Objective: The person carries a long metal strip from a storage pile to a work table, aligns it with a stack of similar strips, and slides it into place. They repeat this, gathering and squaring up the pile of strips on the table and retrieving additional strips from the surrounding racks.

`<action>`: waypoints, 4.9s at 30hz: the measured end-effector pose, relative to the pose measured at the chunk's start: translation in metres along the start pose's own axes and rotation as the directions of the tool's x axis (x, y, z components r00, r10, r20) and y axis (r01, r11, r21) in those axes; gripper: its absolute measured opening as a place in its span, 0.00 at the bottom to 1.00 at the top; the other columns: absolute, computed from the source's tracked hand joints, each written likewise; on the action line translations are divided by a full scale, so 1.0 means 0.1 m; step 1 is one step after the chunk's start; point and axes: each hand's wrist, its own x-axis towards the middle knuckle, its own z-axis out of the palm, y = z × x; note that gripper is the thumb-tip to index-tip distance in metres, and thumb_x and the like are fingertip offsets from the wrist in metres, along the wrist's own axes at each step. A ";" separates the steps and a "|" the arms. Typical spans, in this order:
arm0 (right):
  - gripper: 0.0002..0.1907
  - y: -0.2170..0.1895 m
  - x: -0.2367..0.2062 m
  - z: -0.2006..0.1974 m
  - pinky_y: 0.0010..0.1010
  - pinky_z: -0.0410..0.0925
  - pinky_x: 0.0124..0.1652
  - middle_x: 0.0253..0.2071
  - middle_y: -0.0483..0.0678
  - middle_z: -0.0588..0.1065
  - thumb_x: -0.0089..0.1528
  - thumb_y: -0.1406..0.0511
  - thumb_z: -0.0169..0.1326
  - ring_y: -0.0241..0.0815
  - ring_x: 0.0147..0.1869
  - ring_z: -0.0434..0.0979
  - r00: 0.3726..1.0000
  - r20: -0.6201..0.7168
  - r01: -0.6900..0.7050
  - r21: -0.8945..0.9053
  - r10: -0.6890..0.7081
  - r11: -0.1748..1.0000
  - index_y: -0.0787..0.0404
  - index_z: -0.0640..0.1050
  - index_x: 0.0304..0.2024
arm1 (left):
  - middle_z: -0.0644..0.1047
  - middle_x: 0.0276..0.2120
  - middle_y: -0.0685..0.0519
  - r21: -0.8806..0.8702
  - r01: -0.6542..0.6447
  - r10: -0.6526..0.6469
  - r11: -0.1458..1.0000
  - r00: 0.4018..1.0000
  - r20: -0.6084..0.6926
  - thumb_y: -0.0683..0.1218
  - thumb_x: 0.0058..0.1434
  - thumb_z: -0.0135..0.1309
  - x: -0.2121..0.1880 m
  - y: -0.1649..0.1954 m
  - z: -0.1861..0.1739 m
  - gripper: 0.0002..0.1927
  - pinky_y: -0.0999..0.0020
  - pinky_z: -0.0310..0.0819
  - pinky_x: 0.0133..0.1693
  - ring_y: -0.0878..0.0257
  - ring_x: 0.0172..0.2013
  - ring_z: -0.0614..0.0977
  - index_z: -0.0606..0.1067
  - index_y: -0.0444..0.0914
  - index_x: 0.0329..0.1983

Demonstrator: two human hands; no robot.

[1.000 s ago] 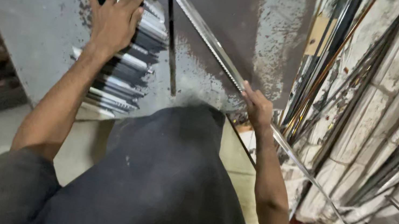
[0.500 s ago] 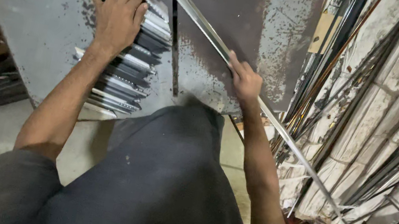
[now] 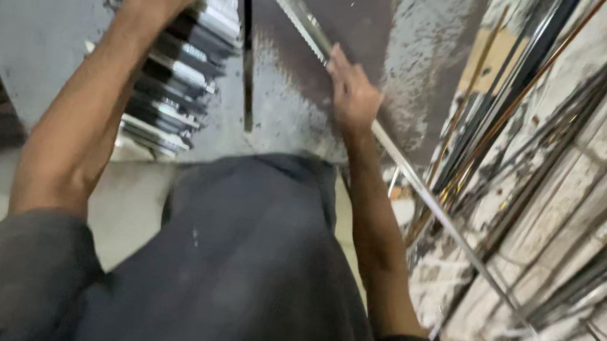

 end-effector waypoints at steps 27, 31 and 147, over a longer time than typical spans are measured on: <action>0.23 -0.48 0.12 0.29 0.36 0.63 0.46 0.43 0.42 0.75 0.63 0.60 0.70 0.44 0.44 0.73 0.992 0.060 0.100 0.156 -0.111 0.983 0.48 0.81 0.60 | 0.70 0.71 0.50 0.256 -0.210 0.272 0.944 0.932 -0.241 0.48 0.75 0.51 -0.38 -0.08 0.09 0.20 0.30 0.50 0.61 0.44 0.72 0.62 0.71 0.41 0.68; 0.26 -0.02 -0.57 -0.10 0.47 0.58 0.48 0.42 0.45 0.70 0.59 0.58 0.66 0.48 0.47 0.69 0.990 -0.139 -0.006 -0.316 -0.040 0.949 0.45 0.79 0.60 | 0.76 0.63 0.53 0.090 -0.117 0.127 0.989 0.985 -0.119 0.51 0.82 0.52 -0.16 0.01 -0.17 0.14 0.33 0.51 0.65 0.49 0.65 0.70 0.76 0.44 0.66; 0.25 -0.58 0.32 0.22 0.41 0.63 0.50 0.47 0.45 0.73 0.64 0.62 0.62 0.46 0.51 0.71 0.989 -0.071 0.129 -0.039 -0.132 0.991 0.49 0.76 0.64 | 0.68 0.73 0.42 0.191 -0.227 0.272 0.955 0.927 -0.259 0.51 0.78 0.49 -0.12 -0.10 0.00 0.23 0.23 0.47 0.58 0.39 0.71 0.63 0.71 0.40 0.72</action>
